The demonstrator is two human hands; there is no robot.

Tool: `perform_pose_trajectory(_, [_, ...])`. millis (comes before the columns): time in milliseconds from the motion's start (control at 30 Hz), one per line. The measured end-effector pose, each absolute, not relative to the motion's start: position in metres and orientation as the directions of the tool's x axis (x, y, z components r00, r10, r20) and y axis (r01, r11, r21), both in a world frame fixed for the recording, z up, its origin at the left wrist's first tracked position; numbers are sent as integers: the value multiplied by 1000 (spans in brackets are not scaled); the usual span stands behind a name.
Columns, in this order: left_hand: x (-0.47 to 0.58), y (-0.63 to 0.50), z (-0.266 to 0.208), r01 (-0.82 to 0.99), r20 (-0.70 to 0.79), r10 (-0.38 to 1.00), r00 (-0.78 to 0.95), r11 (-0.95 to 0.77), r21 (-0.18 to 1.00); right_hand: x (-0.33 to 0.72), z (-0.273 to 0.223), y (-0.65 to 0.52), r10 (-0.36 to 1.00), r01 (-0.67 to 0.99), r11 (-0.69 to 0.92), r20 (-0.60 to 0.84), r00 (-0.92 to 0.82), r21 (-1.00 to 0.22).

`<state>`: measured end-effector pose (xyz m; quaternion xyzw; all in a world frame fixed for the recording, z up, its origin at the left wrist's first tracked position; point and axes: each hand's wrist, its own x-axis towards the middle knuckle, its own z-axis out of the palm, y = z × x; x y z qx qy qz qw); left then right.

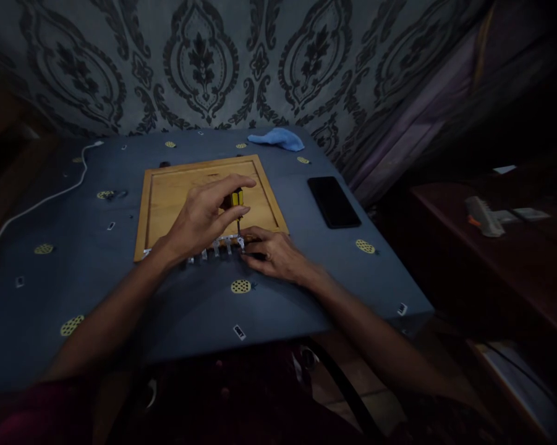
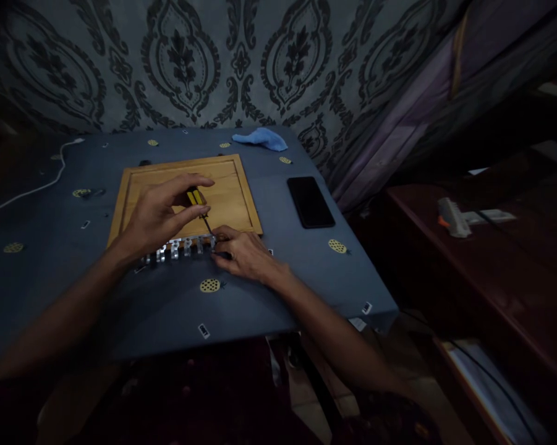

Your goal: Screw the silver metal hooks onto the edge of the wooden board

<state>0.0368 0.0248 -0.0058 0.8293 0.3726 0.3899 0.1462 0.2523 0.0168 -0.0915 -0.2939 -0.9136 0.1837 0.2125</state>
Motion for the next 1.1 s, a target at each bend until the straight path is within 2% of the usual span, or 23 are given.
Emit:
perform_pose_trajectory(167, [35, 28, 0, 419, 417, 771, 481, -620, 664, 253, -91, 17, 612, 452, 762, 289, -736, -463])
perform_pose_trajectory(300, [49, 26, -11, 126, 417, 812, 408, -502, 856, 253, -92, 17, 611, 445, 762, 294, -735, -470])
perform_pose_trajectory(433, [71, 26, -25, -87, 432, 876, 213, -423, 902, 253, -93, 17, 608, 437, 762, 296, -737, -479])
perform_pose_trajectory(567, [89, 30, -27, -212, 396, 914, 88, -371, 904, 253, -92, 18, 602, 425, 762, 293, -743, -489])
perform_pose_trajectory(633, [93, 35, -23, -243, 366, 923, 118, -331, 912, 252, -92, 18, 607, 428, 757, 289, -740, -494])
perform_pose_trajectory(800, [85, 46, -13, -274, 284, 840, 463, -169, 947, 252, -93, 17, 624, 450, 748, 287, -727, -489])
perform_pose_trajectory(867, [81, 45, -11, -245, 272, 812, 517, -164, 956, 252, -92, 17, 628, 451, 745, 287, -724, -491])
perform_pose_trajectory(933, [80, 42, -11, -196, 300, 843, 447, -234, 952, 252, -91, 16, 628, 448, 743, 286, -723, -498])
perform_pose_trajectory(1033, [83, 36, -14, -130, 376, 901, 217, -355, 926, 252, -90, 16, 624, 439, 742, 282, -729, -507])
perform_pose_trajectory(1100, [88, 33, -16, -141, 372, 921, 114, -355, 924, 252, -90, 16, 624, 436, 740, 281, -729, -512])
